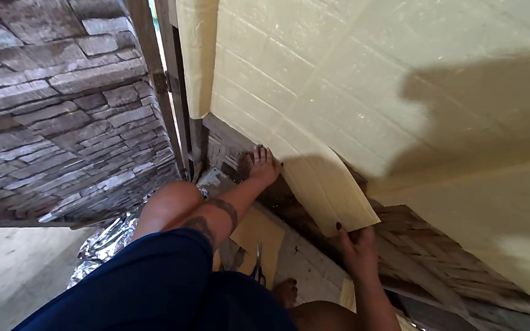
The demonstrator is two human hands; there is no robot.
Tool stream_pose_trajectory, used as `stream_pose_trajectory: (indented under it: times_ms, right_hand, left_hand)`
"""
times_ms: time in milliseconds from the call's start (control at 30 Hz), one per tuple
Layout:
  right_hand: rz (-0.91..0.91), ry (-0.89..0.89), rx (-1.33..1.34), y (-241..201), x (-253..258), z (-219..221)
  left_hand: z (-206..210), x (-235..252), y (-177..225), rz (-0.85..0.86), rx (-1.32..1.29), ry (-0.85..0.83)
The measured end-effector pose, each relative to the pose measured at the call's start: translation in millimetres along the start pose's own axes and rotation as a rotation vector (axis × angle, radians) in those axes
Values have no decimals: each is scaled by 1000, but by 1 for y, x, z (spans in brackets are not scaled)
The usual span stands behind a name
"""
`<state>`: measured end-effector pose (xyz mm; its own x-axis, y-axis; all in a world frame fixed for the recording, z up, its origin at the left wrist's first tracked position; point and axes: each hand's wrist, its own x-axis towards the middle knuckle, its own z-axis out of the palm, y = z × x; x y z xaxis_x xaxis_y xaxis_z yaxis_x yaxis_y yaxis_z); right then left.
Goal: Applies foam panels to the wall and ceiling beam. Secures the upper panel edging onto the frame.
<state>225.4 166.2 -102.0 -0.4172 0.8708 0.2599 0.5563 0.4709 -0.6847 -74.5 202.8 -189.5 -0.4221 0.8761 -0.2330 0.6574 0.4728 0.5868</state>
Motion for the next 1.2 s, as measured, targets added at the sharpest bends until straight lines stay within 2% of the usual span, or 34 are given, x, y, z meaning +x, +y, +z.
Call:
stream_pose_trajectory:
  times_ms: [367, 633, 833, 1200]
  right_hand:
    - [69, -28, -6, -2, 1, -2]
    - [61, -34, 27, -4, 2, -2]
    - [42, -25, 49, -1, 4, -1]
    - [145, -28, 126, -2, 2, 0]
  left_hand:
    - [-7, -3, 4, 34, 143, 32]
    - [-2, -10, -20, 102, 218, 95]
    - [-10, 1, -24, 98, 265, 77]
    - [-16, 21, -29, 165, 378, 63]
